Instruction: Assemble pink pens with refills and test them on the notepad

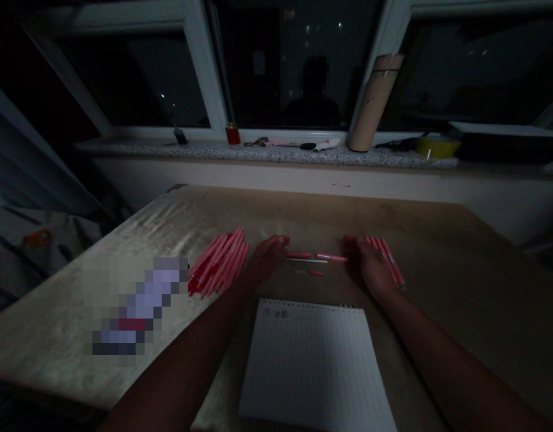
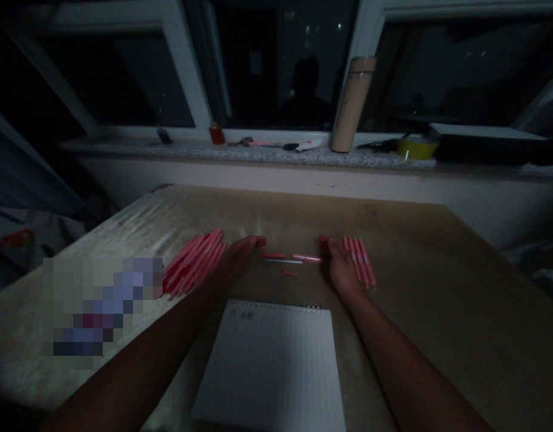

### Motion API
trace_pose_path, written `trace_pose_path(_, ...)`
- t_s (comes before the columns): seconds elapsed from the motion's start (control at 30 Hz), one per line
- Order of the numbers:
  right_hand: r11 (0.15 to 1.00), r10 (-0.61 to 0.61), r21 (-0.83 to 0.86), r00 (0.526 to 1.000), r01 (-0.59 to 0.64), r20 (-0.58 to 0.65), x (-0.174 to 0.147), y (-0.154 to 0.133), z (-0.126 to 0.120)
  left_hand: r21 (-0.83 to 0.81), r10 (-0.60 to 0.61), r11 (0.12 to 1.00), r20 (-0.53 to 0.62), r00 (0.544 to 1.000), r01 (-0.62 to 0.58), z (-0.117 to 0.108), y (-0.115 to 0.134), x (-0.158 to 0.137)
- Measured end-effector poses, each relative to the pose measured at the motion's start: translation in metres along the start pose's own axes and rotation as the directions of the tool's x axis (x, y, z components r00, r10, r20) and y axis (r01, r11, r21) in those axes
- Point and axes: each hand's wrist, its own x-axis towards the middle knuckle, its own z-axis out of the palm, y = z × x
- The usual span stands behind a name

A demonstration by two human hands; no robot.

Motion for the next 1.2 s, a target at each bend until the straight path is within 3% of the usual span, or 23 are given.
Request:
trace_pose_path(0.17,0.949,0.117,0.299,0.992,-0.098,-0.045,0.001,-0.007,0.003,-0.247,-0.121,0.964,-0.098,0.988,0.094,-0.004,-0.006,0.012)
trace_pose_path(0.37,0.924,0.151,0.363,0.987,-0.123,-0.049,-0.002,-0.015,0.004,-0.302,-0.151,0.947,-0.124,0.981,0.108,-0.003,-0.007,0.013)
trace_pose_path(0.5,0.993,0.047,0.107,0.998,-0.044,-0.034,-0.004,-0.014,0.001,-0.236,-0.139,0.966,-0.114,0.984,0.109,-0.003,-0.001,0.009)
trace_pose_path(0.6,0.993,-0.025,-0.119,1.0,0.026,0.014,-0.007,-0.011,0.002,-0.046,-0.078,0.996,-0.068,0.995,0.075,-0.003,0.003,0.003)
trace_pose_path(0.67,0.93,-0.134,-0.329,0.984,0.165,0.115,-0.01,-0.009,0.004,0.127,-0.024,0.992,-0.015,1.0,0.026,-0.002,0.004,-0.001)
trace_pose_path(0.73,0.795,-0.255,-0.49,0.93,0.357,0.264,-0.012,-0.005,0.007,0.258,0.057,0.964,0.036,0.998,-0.065,-0.001,0.004,-0.004)
trace_pose_path(0.83,0.657,-0.336,-0.561,0.862,0.503,0.379,-0.013,-0.001,0.009,0.36,0.196,0.905,0.114,0.974,-0.225,0.0,0.003,-0.006)
trace_pose_path(1.03,0.637,-0.394,-0.569,0.855,0.519,0.338,-0.018,-0.007,0.009,0.433,0.311,0.808,0.26,0.914,-0.398,0.0,0.004,-0.006)
trace_pose_path(1.2,0.469,-0.464,-0.571,0.738,0.674,0.49,-0.027,-0.02,0.014,0.518,0.295,0.729,0.354,0.888,-0.448,0.002,0.005,-0.01)
